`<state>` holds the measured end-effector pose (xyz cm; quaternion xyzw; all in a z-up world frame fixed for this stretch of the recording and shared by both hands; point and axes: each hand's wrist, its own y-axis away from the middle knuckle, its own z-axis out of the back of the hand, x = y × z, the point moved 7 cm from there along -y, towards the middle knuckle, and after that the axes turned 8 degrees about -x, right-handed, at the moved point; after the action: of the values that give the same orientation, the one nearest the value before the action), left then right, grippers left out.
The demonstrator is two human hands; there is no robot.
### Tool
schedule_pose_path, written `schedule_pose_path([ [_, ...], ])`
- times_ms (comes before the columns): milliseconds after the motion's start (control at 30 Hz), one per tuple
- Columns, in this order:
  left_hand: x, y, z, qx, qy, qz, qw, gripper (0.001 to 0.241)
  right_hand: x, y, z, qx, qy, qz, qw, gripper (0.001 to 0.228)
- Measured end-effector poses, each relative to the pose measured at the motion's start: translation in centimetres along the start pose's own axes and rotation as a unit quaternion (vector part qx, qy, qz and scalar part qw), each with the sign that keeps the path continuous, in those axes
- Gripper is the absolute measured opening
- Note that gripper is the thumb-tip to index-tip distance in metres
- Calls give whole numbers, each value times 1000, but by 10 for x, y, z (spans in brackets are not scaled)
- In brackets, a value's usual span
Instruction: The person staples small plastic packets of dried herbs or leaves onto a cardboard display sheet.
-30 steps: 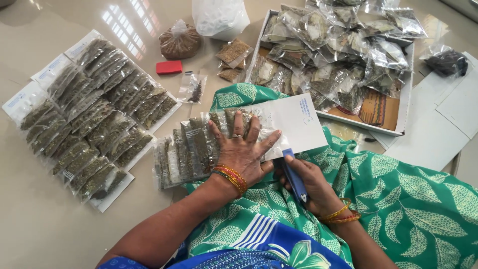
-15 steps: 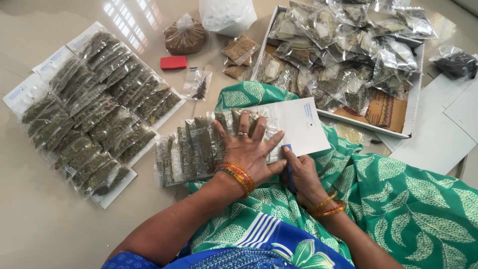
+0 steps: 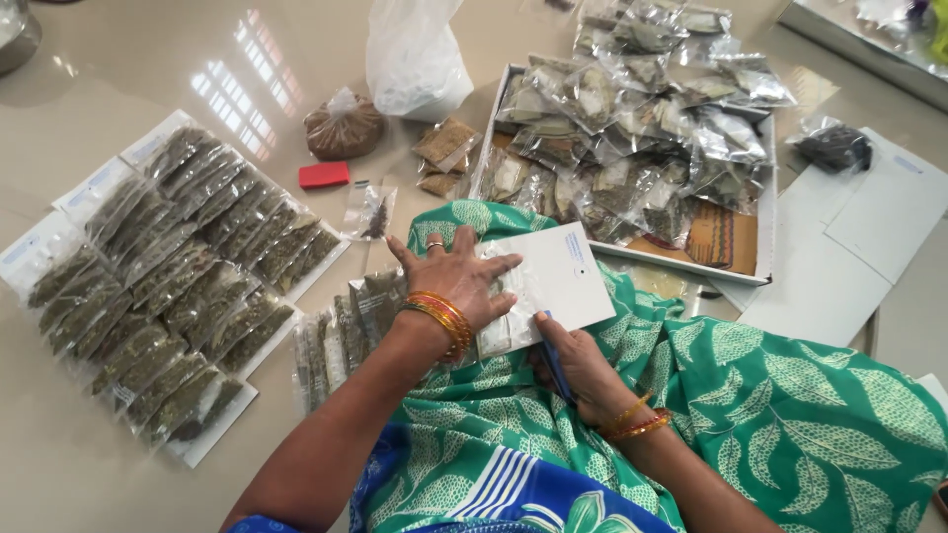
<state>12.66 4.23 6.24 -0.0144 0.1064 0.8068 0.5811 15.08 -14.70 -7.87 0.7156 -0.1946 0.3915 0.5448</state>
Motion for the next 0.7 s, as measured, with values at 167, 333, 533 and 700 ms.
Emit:
schedule_pose_path([
  [167, 8, -2, 4, 55, 16, -15, 998, 57, 15, 42, 17, 129, 184, -94, 970, 64],
  [333, 2, 12, -2, 18, 28, -61, 998, 55, 74, 43, 43, 124, 440, -23, 889, 59],
  [533, -30, 70, 7, -191, 32, -192, 962, 45, 184, 63, -15, 94, 609, 403, 677, 74],
  [700, -39, 96, 16, -305, 41, -242, 920, 42, 196, 69, -53, 179, 651, 475, 564, 73],
])
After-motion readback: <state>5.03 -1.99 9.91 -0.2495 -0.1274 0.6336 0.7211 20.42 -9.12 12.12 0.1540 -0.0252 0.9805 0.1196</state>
